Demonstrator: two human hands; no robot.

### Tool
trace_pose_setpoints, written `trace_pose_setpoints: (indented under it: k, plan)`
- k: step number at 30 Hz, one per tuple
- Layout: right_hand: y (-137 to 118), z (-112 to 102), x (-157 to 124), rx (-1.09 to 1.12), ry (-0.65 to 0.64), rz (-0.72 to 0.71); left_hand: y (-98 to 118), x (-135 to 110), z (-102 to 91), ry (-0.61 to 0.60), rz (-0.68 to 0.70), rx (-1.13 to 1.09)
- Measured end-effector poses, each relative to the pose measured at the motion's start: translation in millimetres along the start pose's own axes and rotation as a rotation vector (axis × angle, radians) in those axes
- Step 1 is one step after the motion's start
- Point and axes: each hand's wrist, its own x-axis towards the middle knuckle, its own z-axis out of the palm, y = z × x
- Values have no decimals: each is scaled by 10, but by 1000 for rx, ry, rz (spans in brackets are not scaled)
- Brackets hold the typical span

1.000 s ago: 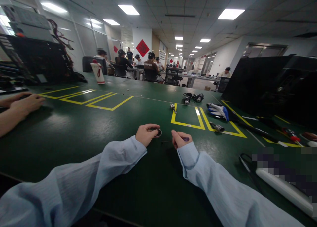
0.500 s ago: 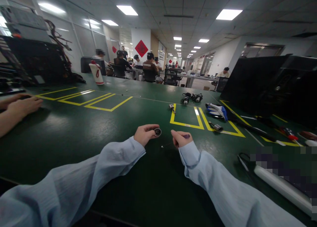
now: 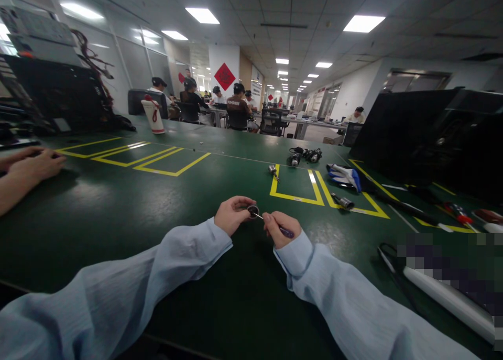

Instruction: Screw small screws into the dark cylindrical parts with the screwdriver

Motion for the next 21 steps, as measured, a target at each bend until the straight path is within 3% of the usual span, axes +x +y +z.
trace_pose_setpoints:
  k: [14, 21]
  plan:
    - [17, -1, -5, -128, 20, -316, 43, -40, 35, 15, 111, 184]
    - [62, 25, -8, -139, 34, -284, 19, -26, 13, -3, 131, 205]
